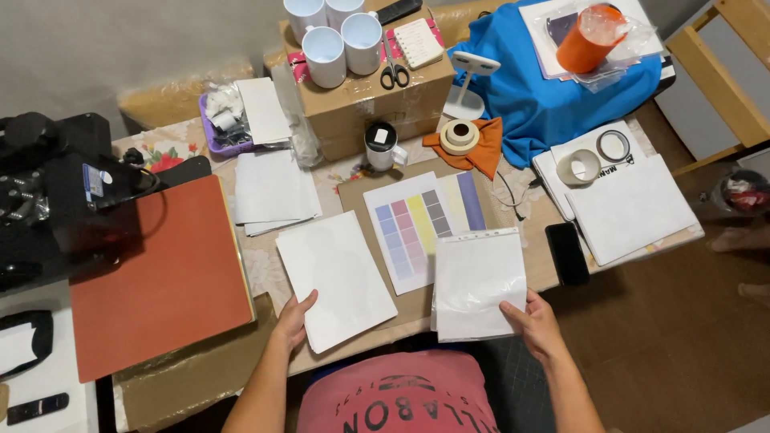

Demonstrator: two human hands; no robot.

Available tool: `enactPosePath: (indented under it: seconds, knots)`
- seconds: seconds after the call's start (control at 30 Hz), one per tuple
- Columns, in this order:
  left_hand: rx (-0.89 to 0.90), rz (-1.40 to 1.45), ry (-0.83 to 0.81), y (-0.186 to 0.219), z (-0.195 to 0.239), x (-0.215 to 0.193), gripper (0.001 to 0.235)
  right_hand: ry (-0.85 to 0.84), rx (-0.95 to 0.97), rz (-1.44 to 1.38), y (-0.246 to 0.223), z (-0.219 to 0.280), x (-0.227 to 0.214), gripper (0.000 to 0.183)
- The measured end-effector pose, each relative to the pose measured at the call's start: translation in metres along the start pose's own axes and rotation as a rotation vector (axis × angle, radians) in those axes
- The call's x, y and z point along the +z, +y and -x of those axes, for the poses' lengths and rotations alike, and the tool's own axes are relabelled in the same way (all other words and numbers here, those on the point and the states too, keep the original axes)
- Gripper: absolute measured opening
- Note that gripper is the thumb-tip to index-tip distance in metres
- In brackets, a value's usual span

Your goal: A person is seen at a cluttered desk sorting through various printed stickers and placing them into individual clear plastic bags for packaging.

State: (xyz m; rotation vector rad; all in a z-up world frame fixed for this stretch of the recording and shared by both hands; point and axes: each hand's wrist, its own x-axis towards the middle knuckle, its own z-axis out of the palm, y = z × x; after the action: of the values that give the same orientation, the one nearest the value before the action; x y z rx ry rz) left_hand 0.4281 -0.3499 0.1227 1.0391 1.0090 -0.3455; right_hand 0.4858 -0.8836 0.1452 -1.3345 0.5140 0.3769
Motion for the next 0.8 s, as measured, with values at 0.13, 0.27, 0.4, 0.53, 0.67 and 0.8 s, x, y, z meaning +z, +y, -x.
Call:
enactPosePath:
  seconds: [0.13, 0.27, 0.4, 0.53, 0.67, 0.8]
  knots:
    - [0.032, -0.149, 0.172, -0.02, -0.026, 0.002, 0.069, -0.018, 0.011, 0.056, -0.015, 0.016, 0.002, 0.059]
    - [0.33, -0.718, 0.572, -0.027, -0.006, 0.021, 0.085, -0.122, 0.003, 0.055, -0.014, 0.02, 0.012, 0.056]
    - [0.318, -0.443, 0.145, -0.038, 0.03, 0.064, 0.083, -0.315, 0.009, -0.132, 0.002, 0.002, 0.034, 0.051]
    - [0.151, 0.145, -0.351, -0.042, 0.095, 0.097, 0.052, -0.587, 0.071, -0.097, -0.015, -0.013, 0.096, 0.066]
    - [0.428, 0.43, -0.183, -0.048, 0.132, 0.097, 0.064, -0.65, -0.153, 0.344, -0.042, -0.001, 0.165, 0.075]
    - [0.646, 0.153, 0.243, -0.039, 0.182, 0.087, 0.065, -0.758, -0.708, 0.758, -0.068, 0.059, 0.223, 0.085]
